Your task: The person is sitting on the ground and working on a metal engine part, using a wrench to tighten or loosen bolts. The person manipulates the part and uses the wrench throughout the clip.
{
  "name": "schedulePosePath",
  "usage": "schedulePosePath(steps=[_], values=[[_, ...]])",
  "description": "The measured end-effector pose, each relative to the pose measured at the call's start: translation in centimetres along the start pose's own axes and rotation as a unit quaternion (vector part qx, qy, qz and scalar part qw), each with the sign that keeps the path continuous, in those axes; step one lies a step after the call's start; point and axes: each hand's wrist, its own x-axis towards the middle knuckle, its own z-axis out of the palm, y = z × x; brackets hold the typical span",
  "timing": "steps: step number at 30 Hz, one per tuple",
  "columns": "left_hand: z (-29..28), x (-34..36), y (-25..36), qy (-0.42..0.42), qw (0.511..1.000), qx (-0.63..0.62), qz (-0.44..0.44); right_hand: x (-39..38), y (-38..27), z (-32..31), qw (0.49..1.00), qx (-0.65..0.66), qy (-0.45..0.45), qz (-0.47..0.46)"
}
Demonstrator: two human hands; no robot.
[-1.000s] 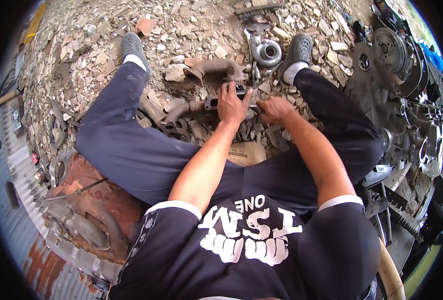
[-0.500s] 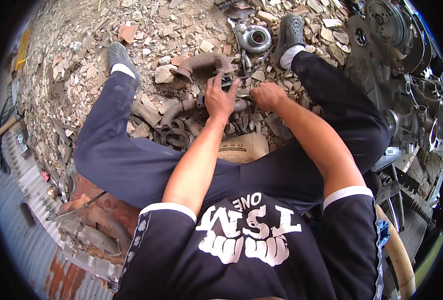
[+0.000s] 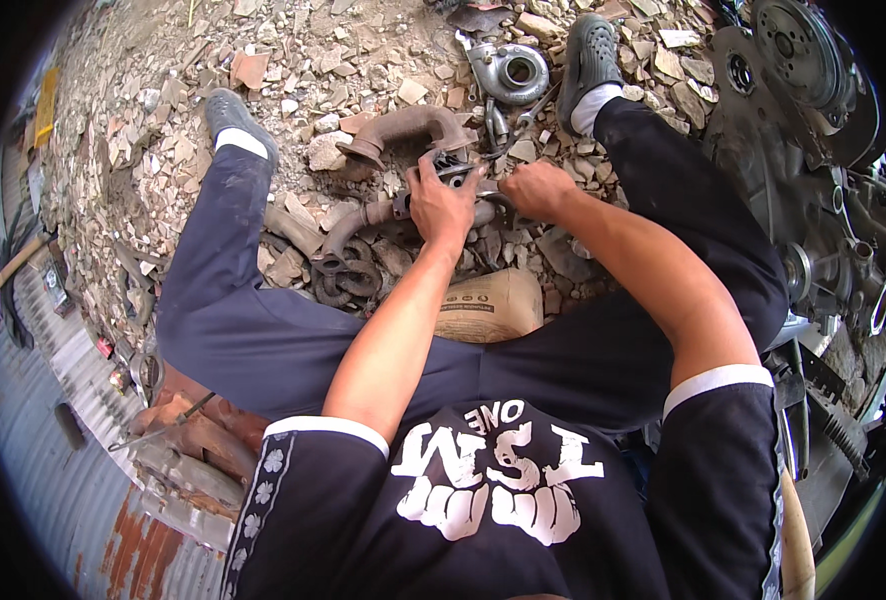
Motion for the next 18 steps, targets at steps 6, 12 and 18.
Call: schedulePosePath(steps=[6, 12, 18], values=[[0.0, -0.1, -0.2, 0.005, 0.999, -0.016, 0.036, -0.8, -0.5, -0.4, 0.999, 0.043, -0.026, 0.017], [0.1, -0.1, 0.2, -0.014, 1.0, -0.009, 0.01, -1.2, -0.3, -0.9, 0.999, 0.047, -0.024, 0.008], [-0.7, -2.4, 0.4, -0.03, 0.995, -0.016, 0.093, -3.0, -0.6, 0.9, 0.998, 0.062, 0.028, 0.012]])
